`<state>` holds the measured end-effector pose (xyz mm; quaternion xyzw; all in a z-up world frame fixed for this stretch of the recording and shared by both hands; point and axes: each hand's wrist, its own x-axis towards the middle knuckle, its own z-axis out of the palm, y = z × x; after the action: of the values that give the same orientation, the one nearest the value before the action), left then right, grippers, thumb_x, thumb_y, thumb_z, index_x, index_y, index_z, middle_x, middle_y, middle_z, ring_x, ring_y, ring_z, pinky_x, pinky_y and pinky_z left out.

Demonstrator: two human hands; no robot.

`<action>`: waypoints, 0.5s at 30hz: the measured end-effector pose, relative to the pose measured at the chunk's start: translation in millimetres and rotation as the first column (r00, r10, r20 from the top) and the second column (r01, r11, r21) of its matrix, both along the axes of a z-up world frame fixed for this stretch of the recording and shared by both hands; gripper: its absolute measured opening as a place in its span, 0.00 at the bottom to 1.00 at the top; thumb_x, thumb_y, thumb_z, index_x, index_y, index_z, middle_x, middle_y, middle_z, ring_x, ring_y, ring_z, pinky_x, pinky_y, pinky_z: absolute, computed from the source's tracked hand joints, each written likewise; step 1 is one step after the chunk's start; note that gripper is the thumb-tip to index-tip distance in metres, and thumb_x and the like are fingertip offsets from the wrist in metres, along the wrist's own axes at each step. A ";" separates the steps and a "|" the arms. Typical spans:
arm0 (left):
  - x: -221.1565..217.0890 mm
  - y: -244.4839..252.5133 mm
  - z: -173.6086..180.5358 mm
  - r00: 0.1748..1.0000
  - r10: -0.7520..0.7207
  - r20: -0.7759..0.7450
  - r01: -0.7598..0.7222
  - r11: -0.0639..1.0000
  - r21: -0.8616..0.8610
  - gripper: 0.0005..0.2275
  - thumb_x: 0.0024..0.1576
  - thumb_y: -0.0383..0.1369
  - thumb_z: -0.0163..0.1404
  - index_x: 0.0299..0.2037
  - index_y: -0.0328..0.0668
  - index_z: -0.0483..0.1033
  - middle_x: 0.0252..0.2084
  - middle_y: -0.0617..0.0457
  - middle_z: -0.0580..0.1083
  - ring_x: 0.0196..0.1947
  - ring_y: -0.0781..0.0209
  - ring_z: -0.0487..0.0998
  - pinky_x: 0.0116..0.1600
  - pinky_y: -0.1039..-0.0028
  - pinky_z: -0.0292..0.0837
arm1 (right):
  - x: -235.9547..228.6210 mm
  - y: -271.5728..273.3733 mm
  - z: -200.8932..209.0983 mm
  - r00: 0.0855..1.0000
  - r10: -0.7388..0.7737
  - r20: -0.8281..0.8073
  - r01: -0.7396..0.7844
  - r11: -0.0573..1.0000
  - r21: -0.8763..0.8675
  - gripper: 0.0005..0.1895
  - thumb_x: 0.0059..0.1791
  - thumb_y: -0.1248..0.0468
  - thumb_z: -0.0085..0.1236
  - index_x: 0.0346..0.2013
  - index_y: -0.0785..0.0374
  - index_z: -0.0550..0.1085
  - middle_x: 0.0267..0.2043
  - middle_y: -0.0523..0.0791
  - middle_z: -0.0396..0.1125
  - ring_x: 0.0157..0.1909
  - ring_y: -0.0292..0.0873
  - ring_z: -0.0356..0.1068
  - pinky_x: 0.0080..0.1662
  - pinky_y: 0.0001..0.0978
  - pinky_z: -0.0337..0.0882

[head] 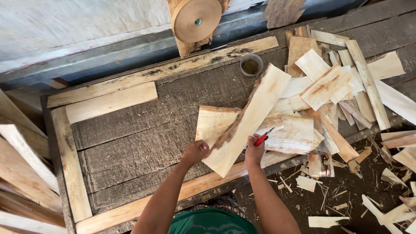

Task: Cutting and organizing thin wood strips using a utility knife.

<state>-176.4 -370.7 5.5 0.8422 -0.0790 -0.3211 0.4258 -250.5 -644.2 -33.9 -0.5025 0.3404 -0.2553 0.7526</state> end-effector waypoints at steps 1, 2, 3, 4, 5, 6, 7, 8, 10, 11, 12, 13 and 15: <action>-1.6 2.9 0.9 1.000 0.008 -0.002 -0.008 1.000 -0.001 0.13 0.53 0.42 0.57 0.40 0.43 0.83 0.36 0.51 0.81 0.36 0.61 0.81 0.45 0.67 0.79 | 1.4 5.9 5.9 1.000 0.008 -0.002 -0.008 1.000 -0.001 0.17 0.52 0.68 0.62 0.53 0.66 0.67 0.40 0.39 0.67 0.39 0.32 0.65 0.41 0.24 0.68; -3.3 6.9 1.8 0.996 0.076 -0.052 -0.079 0.994 -0.072 0.15 0.55 0.43 0.57 0.41 0.40 0.82 0.34 0.51 0.81 0.34 0.62 0.81 0.43 0.69 0.78 | 2.6 12.9 11.9 0.998 0.049 -0.030 -0.049 0.999 -0.015 0.21 0.52 0.68 0.60 0.58 0.64 0.66 0.39 0.39 0.68 0.37 0.32 0.64 0.38 0.24 0.66; -2.6 10.8 2.9 0.984 0.143 -0.103 -0.157 0.977 -0.142 0.17 0.56 0.45 0.57 0.42 0.37 0.81 0.33 0.51 0.80 0.33 0.62 0.80 0.40 0.71 0.77 | 7.6 19.5 18.1 0.994 0.094 -0.056 -0.095 0.995 -0.030 0.25 0.51 0.68 0.59 0.63 0.62 0.65 0.38 0.39 0.68 0.34 0.32 0.63 0.34 0.24 0.64; -0.7 16.9 11.1 0.983 0.155 -0.101 -0.169 0.975 -0.144 0.17 0.56 0.45 0.57 0.42 0.37 0.81 0.33 0.51 0.80 0.33 0.62 0.80 0.40 0.71 0.77 | 10.6 24.1 14.5 0.993 0.106 -0.054 -0.108 0.994 -0.032 0.25 0.51 0.68 0.59 0.63 0.62 0.65 0.38 0.39 0.68 0.34 0.32 0.63 0.34 0.24 0.64; -0.7 24.8 19.7 0.974 0.199 -0.107 -0.216 0.958 -0.188 0.18 0.58 0.45 0.56 0.45 0.37 0.81 0.33 0.50 0.80 0.33 0.63 0.79 0.40 0.71 0.76 | 12.5 30.4 11.0 0.980 0.185 -0.070 -0.187 0.982 -0.023 0.25 0.51 0.69 0.59 0.64 0.64 0.66 0.41 0.39 0.69 0.36 0.31 0.65 0.35 0.23 0.65; -0.8 33.3 28.2 0.964 0.241 -0.115 -0.262 0.937 -0.231 0.18 0.59 0.46 0.55 0.47 0.37 0.81 0.34 0.50 0.79 0.34 0.64 0.77 0.41 0.71 0.74 | 14.5 37.2 7.3 0.961 0.262 -0.087 -0.264 0.964 -0.012 0.26 0.52 0.69 0.59 0.64 0.65 0.67 0.43 0.39 0.70 0.39 0.30 0.68 0.37 0.22 0.66; -0.3 40.8 27.6 0.959 0.258 -0.114 -0.278 0.933 -0.229 0.18 0.59 0.46 0.55 0.47 0.37 0.81 0.34 0.50 0.79 0.34 0.64 0.77 0.41 0.71 0.74 | 18.6 50.5 14.9 0.957 0.278 -0.086 -0.280 0.960 -0.011 0.26 0.52 0.69 0.59 0.64 0.65 0.67 0.43 0.39 0.70 0.39 0.30 0.68 0.37 0.22 0.66; 0.1 49.0 27.1 0.944 0.301 -0.136 -0.327 0.910 -0.254 0.19 0.59 0.46 0.55 0.49 0.36 0.81 0.35 0.51 0.80 0.35 0.64 0.78 0.42 0.71 0.75 | 22.4 64.3 22.6 0.926 0.368 -0.084 -0.368 0.930 0.010 0.24 0.52 0.68 0.59 0.63 0.65 0.69 0.42 0.40 0.71 0.38 0.31 0.69 0.37 0.23 0.68; 2.9 67.2 22.9 0.918 0.366 -0.155 -0.396 0.874 -0.281 0.20 0.60 0.47 0.54 0.50 0.35 0.80 0.37 0.51 0.81 0.36 0.65 0.79 0.43 0.72 0.75 | 32.9 89.0 33.3 0.876 0.476 -0.077 -0.475 0.880 0.027 0.22 0.52 0.68 0.58 0.61 0.66 0.70 0.42 0.40 0.71 0.37 0.32 0.70 0.37 0.24 0.70; 3.2 78.0 16.9 0.900 0.404 -0.164 -0.436 0.834 -0.339 0.20 0.60 0.46 0.53 0.51 0.35 0.80 0.38 0.51 0.81 0.37 0.65 0.80 0.44 0.72 0.75 | 36.6 100.7 33.4 0.821 0.545 -0.173 -0.555 0.832 -0.015 0.20 0.52 0.67 0.58 0.60 0.64 0.72 0.40 0.39 0.71 0.36 0.31 0.68 0.35 0.24 0.68; 3.4 89.1 10.7 0.881 0.441 -0.174 -0.472 0.788 -0.395 0.20 0.60 0.45 0.53 0.52 0.34 0.79 0.39 0.51 0.82 0.39 0.65 0.81 0.45 0.72 0.75 | 40.1 112.7 33.2 0.754 0.600 -0.269 -0.633 0.773 -0.051 0.19 0.52 0.66 0.58 0.58 0.63 0.74 0.38 0.38 0.70 0.34 0.30 0.66 0.34 0.24 0.66; 2.9 102.0 20.5 0.869 0.462 -0.175 -0.492 0.777 -0.393 0.20 0.60 0.45 0.53 0.52 0.34 0.79 0.39 0.51 0.82 0.39 0.65 0.81 0.45 0.72 0.75 | 43.4 121.8 31.5 0.738 0.618 -0.269 -0.651 0.757 -0.048 0.19 0.52 0.66 0.58 0.58 0.63 0.74 0.38 0.38 0.70 0.34 0.30 0.66 0.34 0.24 0.66; 0.9 129.3 39.2 0.803 0.576 -0.151 -0.586 0.721 -0.369 0.20 0.62 0.45 0.51 0.53 0.37 0.75 0.41 0.54 0.80 0.41 0.68 0.81 0.47 0.74 0.77 | 49.3 141.9 26.9 0.611 0.746 -0.267 -0.768 0.640 0.032 0.17 0.53 0.66 0.59 0.57 0.65 0.77 0.36 0.39 0.69 0.33 0.35 0.62 0.34 0.29 0.64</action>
<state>-175.5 -241.4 44.7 0.7156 0.1308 -0.1591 0.6674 -201.2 -502.3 -7.0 -0.6592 0.1788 0.1388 0.7171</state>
